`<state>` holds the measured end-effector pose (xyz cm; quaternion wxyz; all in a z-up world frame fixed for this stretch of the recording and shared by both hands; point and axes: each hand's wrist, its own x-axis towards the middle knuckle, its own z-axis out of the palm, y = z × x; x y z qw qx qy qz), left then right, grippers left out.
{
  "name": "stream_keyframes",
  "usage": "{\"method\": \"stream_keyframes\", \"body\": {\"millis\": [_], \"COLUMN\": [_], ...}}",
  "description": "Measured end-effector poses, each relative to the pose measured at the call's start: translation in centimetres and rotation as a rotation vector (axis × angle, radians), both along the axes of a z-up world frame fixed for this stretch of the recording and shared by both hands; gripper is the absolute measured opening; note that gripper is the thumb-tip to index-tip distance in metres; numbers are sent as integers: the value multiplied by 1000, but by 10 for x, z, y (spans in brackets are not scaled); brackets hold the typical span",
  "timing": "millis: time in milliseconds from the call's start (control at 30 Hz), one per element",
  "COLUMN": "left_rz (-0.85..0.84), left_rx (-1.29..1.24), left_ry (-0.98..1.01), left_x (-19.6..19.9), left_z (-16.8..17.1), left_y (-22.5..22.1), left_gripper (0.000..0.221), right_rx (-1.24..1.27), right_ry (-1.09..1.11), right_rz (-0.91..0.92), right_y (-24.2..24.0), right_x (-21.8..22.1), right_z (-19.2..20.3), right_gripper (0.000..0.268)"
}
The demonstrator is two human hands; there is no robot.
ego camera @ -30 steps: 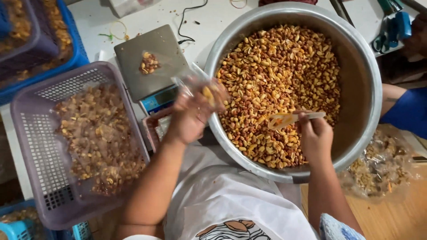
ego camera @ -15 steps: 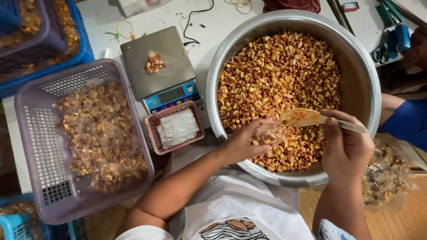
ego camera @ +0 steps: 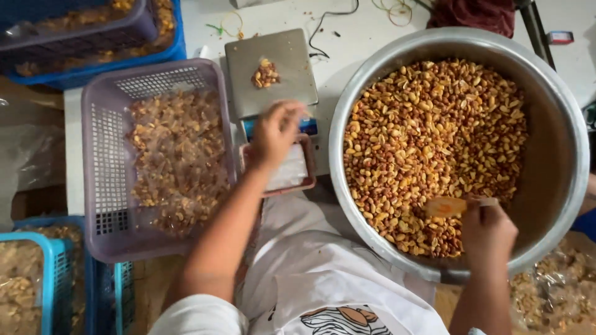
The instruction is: Scooping roasted peanuts from a large bowl into small plastic bags and placing them in a basket.
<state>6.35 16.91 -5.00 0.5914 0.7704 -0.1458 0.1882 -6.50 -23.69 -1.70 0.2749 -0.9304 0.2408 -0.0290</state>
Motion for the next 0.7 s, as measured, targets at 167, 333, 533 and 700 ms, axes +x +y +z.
{"method": "stream_keyframes", "body": {"millis": [167, 333, 533, 700], "left_rz": [229, 283, -380, -801], "left_rx": [963, 460, -708, -1082], "left_ry": [76, -111, 298, 456], "left_x": [56, 75, 8, -25], "left_z": [-26, 20, 78, 56], "left_y": [37, 11, -60, -91], "left_gripper": [39, 41, 8, 25], "right_rx": [160, 685, 487, 526], "right_ry": [24, -376, -402, -472], "right_rz": [-128, -70, -15, 15], "right_y": [8, 26, 21, 23], "right_x": [-2, -1, -3, -3], "right_z": [4, 42, 38, 43], "right_gripper": [32, 21, 20, 21]}}
